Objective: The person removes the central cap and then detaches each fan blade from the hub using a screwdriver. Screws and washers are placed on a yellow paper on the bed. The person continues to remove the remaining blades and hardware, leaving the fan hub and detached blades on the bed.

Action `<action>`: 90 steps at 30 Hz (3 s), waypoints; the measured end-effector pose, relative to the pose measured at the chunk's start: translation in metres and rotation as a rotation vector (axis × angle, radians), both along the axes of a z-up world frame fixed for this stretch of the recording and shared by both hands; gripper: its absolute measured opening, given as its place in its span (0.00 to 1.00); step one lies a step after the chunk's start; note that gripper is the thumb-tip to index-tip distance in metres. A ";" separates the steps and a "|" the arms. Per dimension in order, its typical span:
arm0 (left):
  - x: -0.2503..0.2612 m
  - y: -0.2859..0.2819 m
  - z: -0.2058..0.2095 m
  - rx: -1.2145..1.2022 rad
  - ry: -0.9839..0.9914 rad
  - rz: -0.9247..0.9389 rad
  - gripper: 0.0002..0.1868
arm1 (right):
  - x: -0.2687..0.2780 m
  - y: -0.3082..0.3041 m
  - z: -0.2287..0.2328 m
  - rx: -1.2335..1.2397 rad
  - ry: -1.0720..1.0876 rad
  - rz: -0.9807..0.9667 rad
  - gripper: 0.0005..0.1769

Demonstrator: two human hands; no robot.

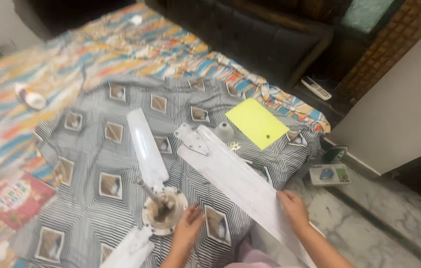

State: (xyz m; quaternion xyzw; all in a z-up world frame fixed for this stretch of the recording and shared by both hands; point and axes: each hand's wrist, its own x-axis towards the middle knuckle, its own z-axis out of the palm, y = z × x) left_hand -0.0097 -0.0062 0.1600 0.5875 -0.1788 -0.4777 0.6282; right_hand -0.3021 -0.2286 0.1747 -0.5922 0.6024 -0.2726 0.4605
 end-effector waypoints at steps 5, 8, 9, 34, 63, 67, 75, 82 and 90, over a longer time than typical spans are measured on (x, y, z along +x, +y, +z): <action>-0.008 -0.018 0.082 -0.016 0.024 -0.094 0.39 | 0.028 0.017 0.050 -0.065 -0.038 0.008 0.20; -0.017 -0.030 0.118 -0.110 0.143 -0.039 0.38 | 0.045 0.027 0.072 -0.068 -0.018 -0.019 0.16; -0.021 -0.031 0.124 -0.125 0.199 0.000 0.38 | 0.046 0.030 0.076 -0.072 -0.054 0.008 0.17; -0.012 -0.065 0.149 -0.277 0.314 0.040 0.28 | 0.046 0.112 0.184 -0.369 0.658 0.573 0.76; 0.009 -0.160 0.003 0.419 0.106 -0.072 0.33 | 0.204 -0.129 0.048 -0.222 0.455 0.531 0.60; -0.005 -0.164 -0.026 0.484 0.023 -0.030 0.32 | 0.270 -0.164 0.010 -0.135 0.499 0.610 0.61; -0.035 -0.124 -0.081 0.567 0.004 0.108 0.29 | 0.399 -0.193 -0.053 -0.058 0.526 0.626 0.65; -0.039 -0.112 -0.081 0.649 0.059 0.187 0.28 | 0.461 -0.199 -0.093 -0.025 0.761 0.612 0.67; -0.030 -0.124 -0.085 0.653 0.084 0.148 0.27 | 0.442 -0.207 -0.120 -0.138 0.836 0.753 0.71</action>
